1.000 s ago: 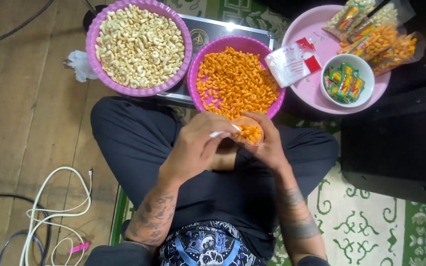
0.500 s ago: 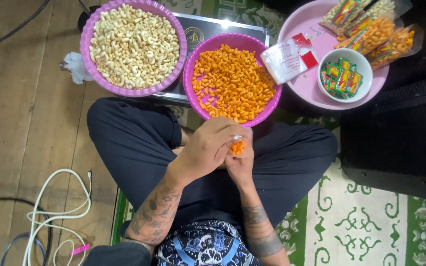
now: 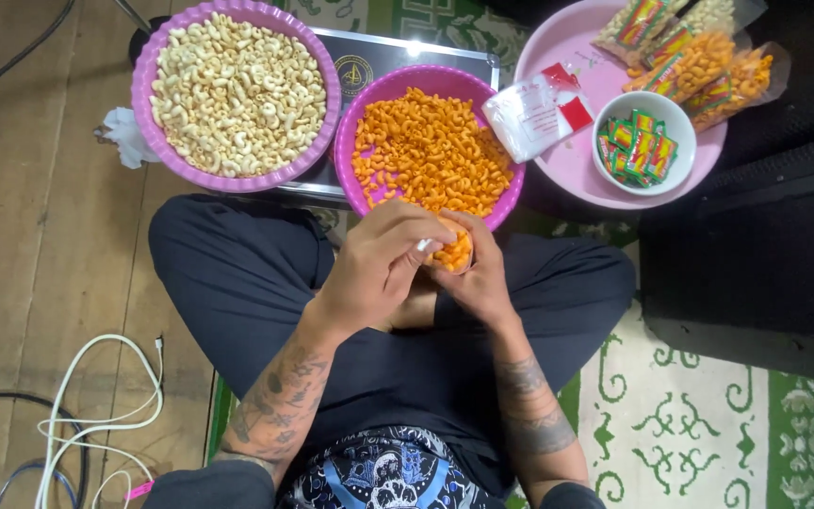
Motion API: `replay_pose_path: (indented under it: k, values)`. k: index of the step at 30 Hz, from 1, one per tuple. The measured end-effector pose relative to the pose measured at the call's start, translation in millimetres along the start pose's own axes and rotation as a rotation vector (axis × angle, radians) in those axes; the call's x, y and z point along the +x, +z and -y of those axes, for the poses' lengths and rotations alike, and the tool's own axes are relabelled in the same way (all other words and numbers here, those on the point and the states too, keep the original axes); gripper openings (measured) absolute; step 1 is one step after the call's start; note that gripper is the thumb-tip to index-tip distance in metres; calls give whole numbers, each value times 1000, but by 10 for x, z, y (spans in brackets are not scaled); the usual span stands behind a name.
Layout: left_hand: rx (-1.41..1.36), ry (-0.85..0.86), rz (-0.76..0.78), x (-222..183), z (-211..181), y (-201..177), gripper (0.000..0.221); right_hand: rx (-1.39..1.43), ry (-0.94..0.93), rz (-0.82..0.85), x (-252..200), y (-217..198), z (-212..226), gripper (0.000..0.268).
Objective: Manually filling small plastic bags with orange snacks using a spoon and hands while sitting on the floor.
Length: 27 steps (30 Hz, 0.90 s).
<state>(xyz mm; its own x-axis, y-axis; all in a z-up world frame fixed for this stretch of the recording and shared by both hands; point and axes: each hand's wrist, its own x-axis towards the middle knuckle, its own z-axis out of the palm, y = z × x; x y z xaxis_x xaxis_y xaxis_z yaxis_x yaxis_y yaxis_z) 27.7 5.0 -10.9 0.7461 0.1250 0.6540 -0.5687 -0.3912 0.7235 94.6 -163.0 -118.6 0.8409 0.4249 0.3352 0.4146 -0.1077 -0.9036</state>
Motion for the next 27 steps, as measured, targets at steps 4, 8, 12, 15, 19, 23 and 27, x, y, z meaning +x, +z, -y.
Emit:
replay_pose_path:
  k: [4, 8, 12, 15, 19, 23, 27]
  values:
    - [14, 13, -48, 185, 35, -51, 14, -7, -63, 51, 343, -73, 17, 70]
    - [28, 4, -64, 311, 234, -68, 15, -12, -103, 93, 668, -56, -41, 69]
    - [68, -58, -92, 356, 445, -8, 13, 2, -112, 79, 801, -23, -270, 70]
    - [76, -81, -134, 374, 535, 87, 11, 13, -78, 13, 709, -13, -514, 71]
    - [56, -121, -226, 354, 585, 166, 9, 3, -59, -29, 728, -71, -645, 74]
    - [-5, -223, -458, 250, 715, 186, 6, -37, -21, -55, 838, -206, -697, 76]
    - [77, -418, -637, 124, 1085, 95, 12, 16, 87, -63, 1247, -354, -591, 74]
